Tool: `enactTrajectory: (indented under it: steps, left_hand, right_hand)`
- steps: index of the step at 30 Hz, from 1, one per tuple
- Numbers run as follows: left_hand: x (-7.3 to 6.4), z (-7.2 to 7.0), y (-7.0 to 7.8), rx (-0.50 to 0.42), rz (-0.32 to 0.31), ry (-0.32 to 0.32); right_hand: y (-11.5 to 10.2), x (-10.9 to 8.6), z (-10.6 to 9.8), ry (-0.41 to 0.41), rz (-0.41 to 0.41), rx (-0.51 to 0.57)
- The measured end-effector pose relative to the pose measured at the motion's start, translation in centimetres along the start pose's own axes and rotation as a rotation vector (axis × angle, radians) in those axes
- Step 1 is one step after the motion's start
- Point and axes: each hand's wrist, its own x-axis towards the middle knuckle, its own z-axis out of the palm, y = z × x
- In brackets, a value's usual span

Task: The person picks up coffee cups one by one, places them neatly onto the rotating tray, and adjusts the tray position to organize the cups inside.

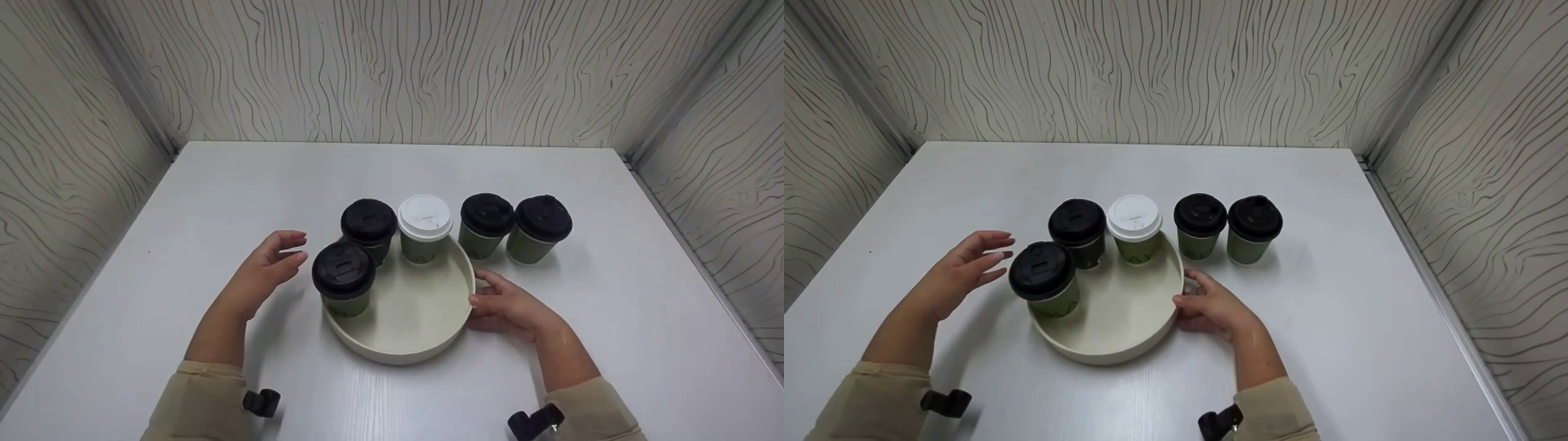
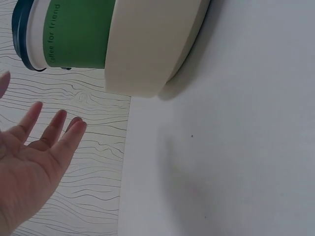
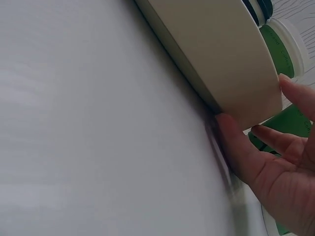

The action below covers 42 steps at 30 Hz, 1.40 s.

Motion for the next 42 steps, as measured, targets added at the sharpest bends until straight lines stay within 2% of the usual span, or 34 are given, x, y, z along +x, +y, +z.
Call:
enactTrajectory:
  steps: [10, 24, 42]
  left_hand:
    - [0.4, -0.3, -0.2, -0.018, -0.039, 0.038]
    - [0.8, -0.4, -0.7, -0.017, -0.075, 0.039]
    - [1.2, 0.5, -1.5, -0.017, -0.141, -0.005]
  right_hand:
    - [0.3, -0.9, 0.6, 0.028, 0.052, -0.030]
    - [0.3, -0.3, 0.4, 0.015, -0.002, -0.014]
    - [0.1, 0.5, 0.1, 0.069, -0.066, -0.027]
